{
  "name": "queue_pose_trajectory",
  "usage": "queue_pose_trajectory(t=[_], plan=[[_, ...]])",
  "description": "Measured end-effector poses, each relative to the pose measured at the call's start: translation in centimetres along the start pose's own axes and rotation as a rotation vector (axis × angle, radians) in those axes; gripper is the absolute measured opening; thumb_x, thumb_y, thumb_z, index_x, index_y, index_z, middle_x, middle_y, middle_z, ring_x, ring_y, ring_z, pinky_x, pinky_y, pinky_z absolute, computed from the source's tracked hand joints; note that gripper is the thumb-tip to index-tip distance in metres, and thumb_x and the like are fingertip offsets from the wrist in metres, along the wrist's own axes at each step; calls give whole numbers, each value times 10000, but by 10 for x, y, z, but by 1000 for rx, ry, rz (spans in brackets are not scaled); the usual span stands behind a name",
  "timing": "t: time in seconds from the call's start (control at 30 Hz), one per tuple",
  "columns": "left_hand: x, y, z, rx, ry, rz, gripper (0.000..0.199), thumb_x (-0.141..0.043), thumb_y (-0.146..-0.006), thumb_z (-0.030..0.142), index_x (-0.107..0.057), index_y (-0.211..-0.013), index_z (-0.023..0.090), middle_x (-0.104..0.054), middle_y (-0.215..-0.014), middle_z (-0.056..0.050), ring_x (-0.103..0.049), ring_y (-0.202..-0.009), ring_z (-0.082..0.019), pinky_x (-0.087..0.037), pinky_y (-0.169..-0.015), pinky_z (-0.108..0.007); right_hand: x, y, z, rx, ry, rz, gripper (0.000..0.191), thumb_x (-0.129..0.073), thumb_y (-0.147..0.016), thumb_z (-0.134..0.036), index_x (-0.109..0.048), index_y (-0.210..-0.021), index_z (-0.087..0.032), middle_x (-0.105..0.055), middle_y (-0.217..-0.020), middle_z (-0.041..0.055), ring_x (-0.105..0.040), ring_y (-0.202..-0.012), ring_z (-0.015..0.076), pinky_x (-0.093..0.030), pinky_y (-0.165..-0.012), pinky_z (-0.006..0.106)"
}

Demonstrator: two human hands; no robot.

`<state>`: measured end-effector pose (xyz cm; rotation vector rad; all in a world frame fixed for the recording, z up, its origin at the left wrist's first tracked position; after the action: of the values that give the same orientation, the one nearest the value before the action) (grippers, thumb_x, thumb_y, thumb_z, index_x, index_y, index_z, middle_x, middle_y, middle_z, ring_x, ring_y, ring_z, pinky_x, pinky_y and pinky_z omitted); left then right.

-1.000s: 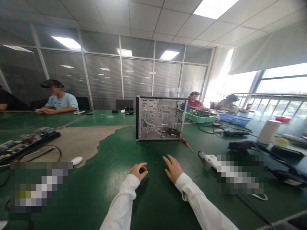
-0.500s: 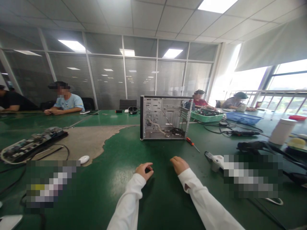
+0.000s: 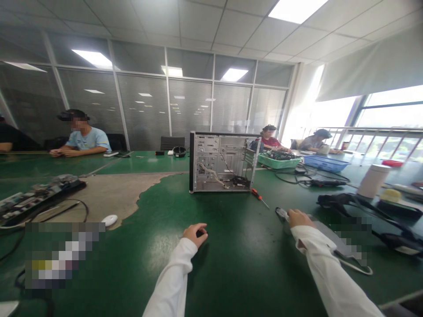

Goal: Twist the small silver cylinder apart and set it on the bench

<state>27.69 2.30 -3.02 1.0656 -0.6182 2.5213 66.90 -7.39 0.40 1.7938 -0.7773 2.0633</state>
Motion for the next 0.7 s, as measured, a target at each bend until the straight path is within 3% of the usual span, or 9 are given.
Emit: queue_pose_trajectory(t=[0.27,0.7], plan=[[0,-1,1,9,-7,5,320,-543,-620,223,-579,-938,207,-663,-809,17,-559,-844,-160,-400,-800,-284,3,1,3,-47,-34,-10,218,-376,-749,-141,-530,-903,-159,-572,-865,113,-563,-777,212,-352,-590,258],[2,1,3,24,5,-4,318,-544,-622,220,-575,-939,211,-661,-817,25,-558,-856,-158,-402,-804,-271,7,2,3,4,-38,-104,223,-350,-764,-165,-551,-859,-177,-578,-901,101,-556,-810,220,-354,-589,264]])
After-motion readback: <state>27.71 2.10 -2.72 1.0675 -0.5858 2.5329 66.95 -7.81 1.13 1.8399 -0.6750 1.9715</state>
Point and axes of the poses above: each hand's wrist, its own y-axis away from the middle knuckle, its own x-axis out of the back of the hand, z = x × y, the point moved 3 cm from there along -y, towards the middle knuckle
